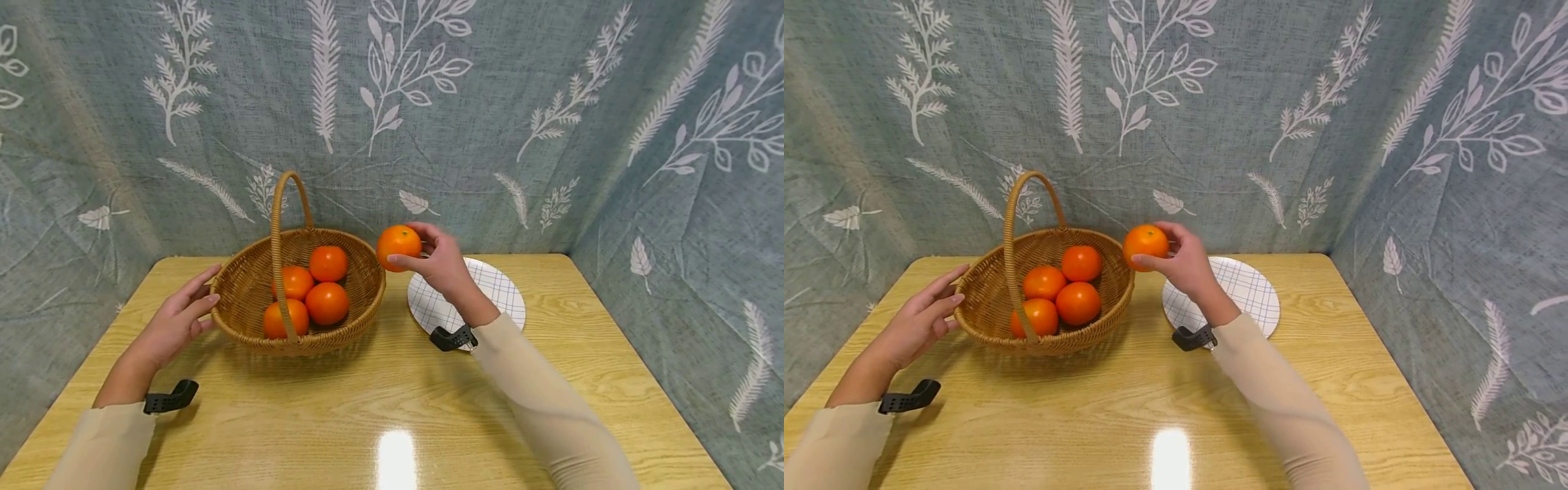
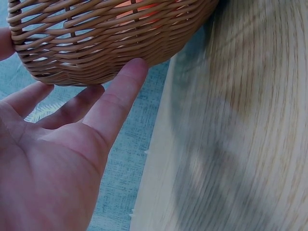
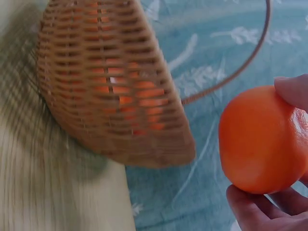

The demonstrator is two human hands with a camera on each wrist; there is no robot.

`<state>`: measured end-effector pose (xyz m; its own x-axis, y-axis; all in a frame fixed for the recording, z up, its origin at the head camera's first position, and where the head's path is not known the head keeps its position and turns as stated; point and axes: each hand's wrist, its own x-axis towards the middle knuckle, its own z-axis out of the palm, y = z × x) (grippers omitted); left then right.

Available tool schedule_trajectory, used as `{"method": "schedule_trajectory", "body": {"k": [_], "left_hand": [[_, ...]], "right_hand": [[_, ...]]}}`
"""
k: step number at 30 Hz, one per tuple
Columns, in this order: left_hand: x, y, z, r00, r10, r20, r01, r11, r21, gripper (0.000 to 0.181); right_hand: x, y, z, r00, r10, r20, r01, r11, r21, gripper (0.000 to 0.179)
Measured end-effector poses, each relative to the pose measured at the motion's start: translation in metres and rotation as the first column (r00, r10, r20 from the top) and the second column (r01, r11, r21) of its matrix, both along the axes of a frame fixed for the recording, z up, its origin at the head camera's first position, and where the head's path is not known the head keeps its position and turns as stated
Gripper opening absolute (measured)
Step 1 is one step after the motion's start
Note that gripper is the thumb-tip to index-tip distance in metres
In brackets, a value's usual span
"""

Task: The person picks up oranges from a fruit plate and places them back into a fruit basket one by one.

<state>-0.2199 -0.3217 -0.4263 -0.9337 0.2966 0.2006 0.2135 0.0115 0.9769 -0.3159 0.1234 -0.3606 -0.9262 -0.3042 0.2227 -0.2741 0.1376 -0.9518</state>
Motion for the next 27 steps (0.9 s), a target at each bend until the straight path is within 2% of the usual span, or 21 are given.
{"method": "schedule_trajectory", "body": {"k": [11,23,27], "left_hand": [[0.0,0.0,0.0,1.0,-0.01,-0.007,0.01,1.0,0.0,0.062],[0.002,0.001,0.002,1.0,0.001,0.003,-0.001,0.999,-0.035,0.063],[0.002,0.0,0.002,1.0,0.004,0.006,-0.004,0.999,-0.036,0.063]], "right_hand": [[0.014,-0.033,0.011,0.992,0.13,0.01,-0.13,0.99,0.055,0.058],[0.027,-0.065,0.013,0.974,0.221,0.04,-0.224,0.962,0.155,0.059],[0.029,-0.075,0.014,0.972,0.233,0.034,-0.234,0.947,0.22,0.062]]}}
